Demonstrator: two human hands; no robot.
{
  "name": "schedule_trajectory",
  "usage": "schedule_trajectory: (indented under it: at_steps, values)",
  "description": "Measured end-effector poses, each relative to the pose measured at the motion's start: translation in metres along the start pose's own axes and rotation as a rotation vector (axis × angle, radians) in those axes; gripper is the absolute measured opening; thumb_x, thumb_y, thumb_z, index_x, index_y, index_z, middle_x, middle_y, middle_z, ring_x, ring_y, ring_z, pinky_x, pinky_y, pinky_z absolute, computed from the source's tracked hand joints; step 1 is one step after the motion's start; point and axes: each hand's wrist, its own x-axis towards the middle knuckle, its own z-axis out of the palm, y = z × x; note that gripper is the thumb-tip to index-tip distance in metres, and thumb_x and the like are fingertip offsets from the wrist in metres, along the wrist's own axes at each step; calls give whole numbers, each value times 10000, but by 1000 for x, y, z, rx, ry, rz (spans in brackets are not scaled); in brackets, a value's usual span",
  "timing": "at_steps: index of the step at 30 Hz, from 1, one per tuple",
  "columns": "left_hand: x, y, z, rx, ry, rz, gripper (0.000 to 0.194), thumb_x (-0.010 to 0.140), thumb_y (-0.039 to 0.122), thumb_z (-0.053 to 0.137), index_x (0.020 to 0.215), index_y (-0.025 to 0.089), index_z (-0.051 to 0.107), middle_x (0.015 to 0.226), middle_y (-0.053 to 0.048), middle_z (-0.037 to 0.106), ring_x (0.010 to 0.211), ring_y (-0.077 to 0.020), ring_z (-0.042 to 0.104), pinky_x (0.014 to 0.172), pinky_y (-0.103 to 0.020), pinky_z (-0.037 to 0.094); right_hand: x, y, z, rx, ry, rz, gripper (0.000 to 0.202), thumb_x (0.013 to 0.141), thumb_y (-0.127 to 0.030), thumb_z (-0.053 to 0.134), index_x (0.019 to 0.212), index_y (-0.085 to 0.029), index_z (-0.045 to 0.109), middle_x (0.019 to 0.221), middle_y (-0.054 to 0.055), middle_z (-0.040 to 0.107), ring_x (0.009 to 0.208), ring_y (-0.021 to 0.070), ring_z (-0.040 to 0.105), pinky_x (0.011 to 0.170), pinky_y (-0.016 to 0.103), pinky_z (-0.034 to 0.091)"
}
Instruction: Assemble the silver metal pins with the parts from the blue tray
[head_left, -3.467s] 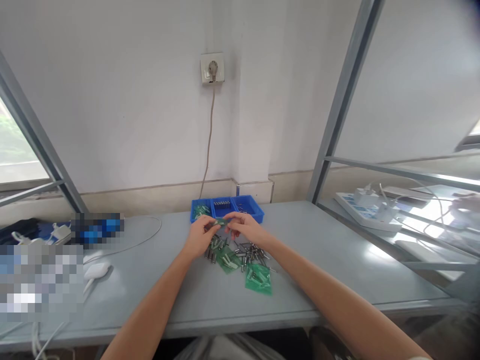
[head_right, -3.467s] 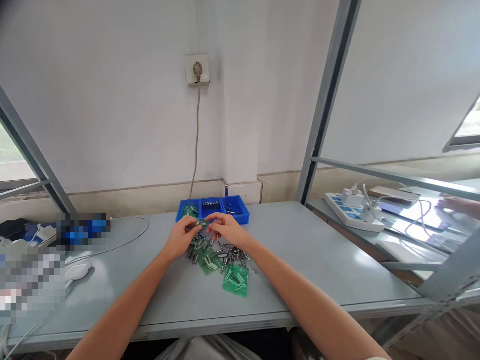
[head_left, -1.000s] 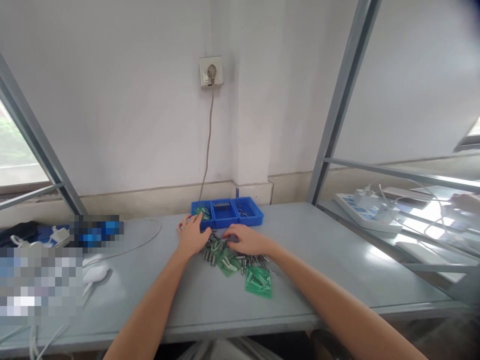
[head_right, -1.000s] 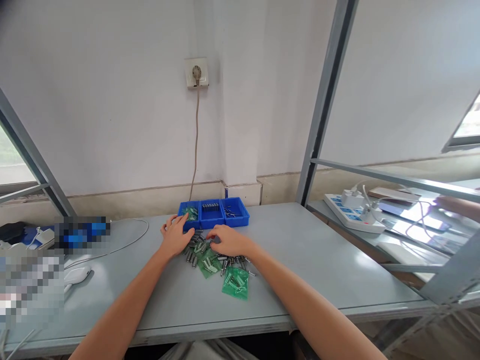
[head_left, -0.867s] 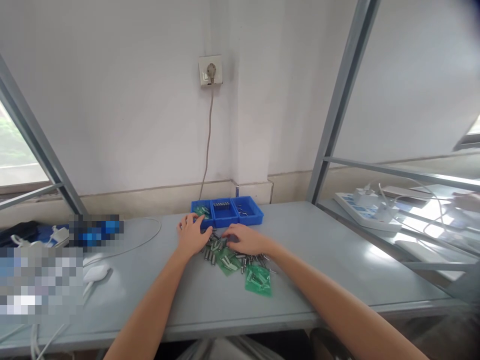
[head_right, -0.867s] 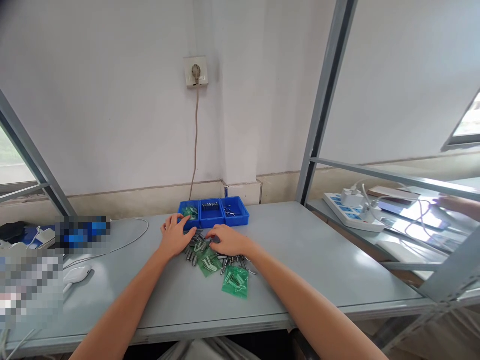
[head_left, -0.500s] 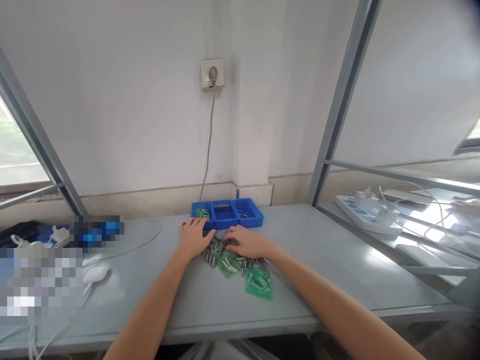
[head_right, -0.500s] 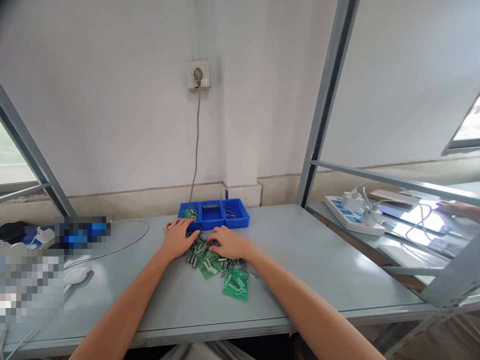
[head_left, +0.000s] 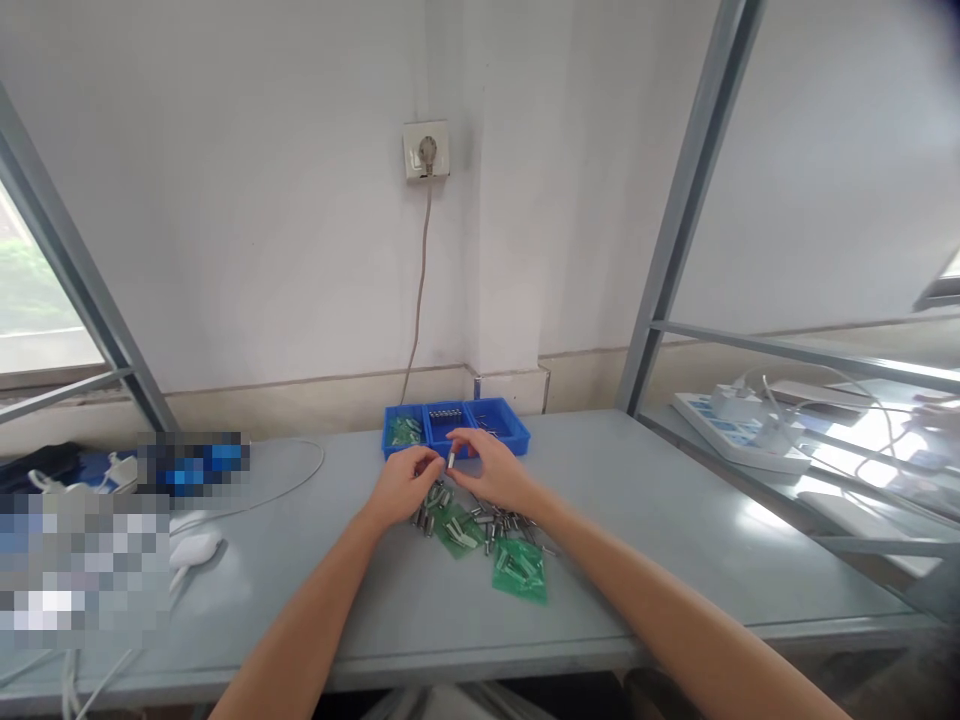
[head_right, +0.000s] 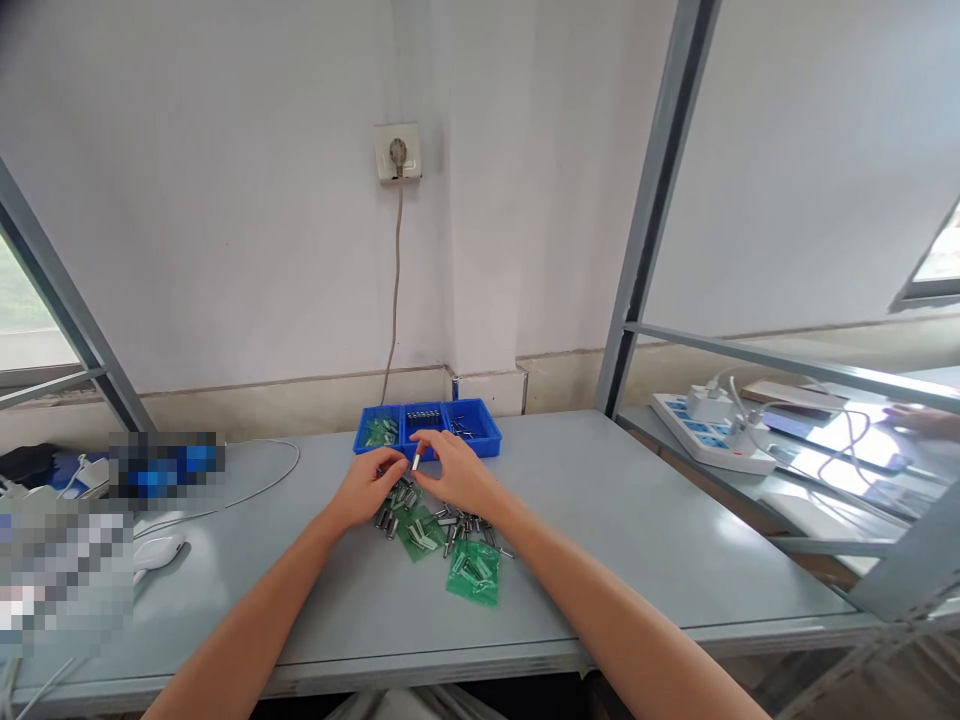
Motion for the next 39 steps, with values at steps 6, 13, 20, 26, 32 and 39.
schedule_trajectory:
  at_steps: [6, 13, 20, 26, 32, 39]
  values:
    - [-2, 3, 6, -254, -79, -105, 343, 893, 424, 467, 835, 157, 675, 738, -8, 639, 657, -135, 537, 598, -236, 410, -3, -4, 4, 33, 35, -79, 492, 864, -286, 576, 1330, -251, 422, 1030, 69, 622, 871, 204, 553, 845, 408, 468]
    - [1, -1, 9, -462, -42, -144, 260, 838, 383, 571, 931, 153, 648, 853, -41, 656, 725, -140, 567, 638, -240, 452, -2, -2, 4, 28, 25, -91, 623, 881, -276, 546, 1444, -273, 280, 1115, 75, 593, 851, 181, 547, 843, 389, 483]
    - [1, -6, 11, -478, 44, -155, 233, 780, 353, 647, 904, 161, 602, 855, -32, 645, 755, -136, 589, 700, -252, 485, 3, -2, -10, 59, 42, 46, 300, 873, -241, 496, 1152, -200, 600, 948, 68, 647, 760, 162, 563, 722, 307, 482]
    - [0, -3, 11, -327, 56, -148, 211, 804, 364, 615, 882, 168, 617, 806, -26, 655, 731, -142, 591, 657, -249, 477, 4, -14, 0, 115, -48, 189, 229, 860, -375, 563, 815, -178, 670, 780, 44, 677, 677, 153, 565, 632, 279, 448]
    - [-2, 0, 9, -194, 46, -99, 209, 797, 384, 613, 829, 179, 634, 766, -9, 665, 679, -135, 581, 629, -245, 471, 4, -17, 4, 116, -38, 260, 222, 840, -362, 574, 763, -177, 667, 722, 29, 666, 627, 142, 546, 588, 266, 426]
    - [-2, 1, 8, -76, 18, -57, 172, 798, 310, 578, 843, 180, 680, 722, -7, 659, 647, -136, 558, 614, -239, 429, 3, -17, 6, 95, -6, 188, 126, 813, -256, 575, 818, -179, 675, 787, 38, 678, 672, 146, 557, 638, 274, 441]
